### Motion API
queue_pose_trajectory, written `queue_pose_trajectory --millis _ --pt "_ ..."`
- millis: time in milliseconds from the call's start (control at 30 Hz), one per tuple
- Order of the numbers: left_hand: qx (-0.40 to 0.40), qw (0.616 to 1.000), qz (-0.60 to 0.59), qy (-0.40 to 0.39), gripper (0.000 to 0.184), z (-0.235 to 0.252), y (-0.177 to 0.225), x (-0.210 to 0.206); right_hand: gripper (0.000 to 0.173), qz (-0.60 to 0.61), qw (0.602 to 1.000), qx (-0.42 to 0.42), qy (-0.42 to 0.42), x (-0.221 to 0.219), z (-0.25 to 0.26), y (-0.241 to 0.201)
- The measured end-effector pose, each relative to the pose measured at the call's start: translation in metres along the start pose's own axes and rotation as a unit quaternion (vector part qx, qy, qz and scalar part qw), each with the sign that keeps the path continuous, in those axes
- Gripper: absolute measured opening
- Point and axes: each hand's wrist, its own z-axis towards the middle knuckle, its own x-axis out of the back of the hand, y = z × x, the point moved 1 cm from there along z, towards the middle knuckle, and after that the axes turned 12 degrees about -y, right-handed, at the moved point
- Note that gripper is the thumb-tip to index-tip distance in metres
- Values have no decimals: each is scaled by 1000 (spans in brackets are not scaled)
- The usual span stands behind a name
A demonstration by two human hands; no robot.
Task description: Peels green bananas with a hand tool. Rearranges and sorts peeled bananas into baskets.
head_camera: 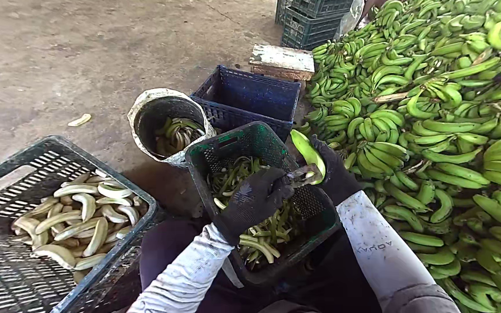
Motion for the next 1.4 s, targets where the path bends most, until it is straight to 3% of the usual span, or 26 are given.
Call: queue_pose_trajectory --millis 167,233,367,433,533,633,700,800,900,967,1067,1200,1300,1400 --pt "43 994 95 -11 36 19 -6 -5 34 -9 999 -42 -6 -17 -12 13" --pt "101 989 98 40 36 31 -25 -2 35 9 996 -63 -68 -20 -12 30" --pt "192 967 52 158 43 34 -54 34 59 51 987 -116 -95 -24 -11 38" --pt "108 983 19 147 36 24 -43 38 55 55 991 -95 -71 -14 -12 34" --pt "-45 997 -36 60 29 16 -21 12 41 50 998 -28 -10 5 -13 28" --pt "-88 996 -14 3 33 14 -11 -21 42 18 1000 -9 17 19 -4 27" --pt "-51 998 24 0 35 17 -15 -29 40 -7 1000 -23 17 13 -7 30" --pt "62 992 93 62 37 30 -32 -21 35 -51 998 -32 -29 -3 -21 42" --pt "183 971 85 127 38 39 -50 6 47 24 995 -60 -81 -13 -11 53" --pt "209 965 45 153 41 37 -57 23 54 24 993 -85 -75 -16 -14 48" --pt "107 986 0 129 38 26 -51 24 41 25 997 -59 -49 -4 -19 40" --pt "-21 997 -71 6 32 12 -23 -9 32 -42 998 25 33 7 -19 30" --pt "-43 990 -128 -45 31 8 -6 -23 37 -50 996 68 33 16 -13 34" --pt "-24 998 -59 -1 30 18 -21 -28 35 -44 994 75 -59 19 -24 52"
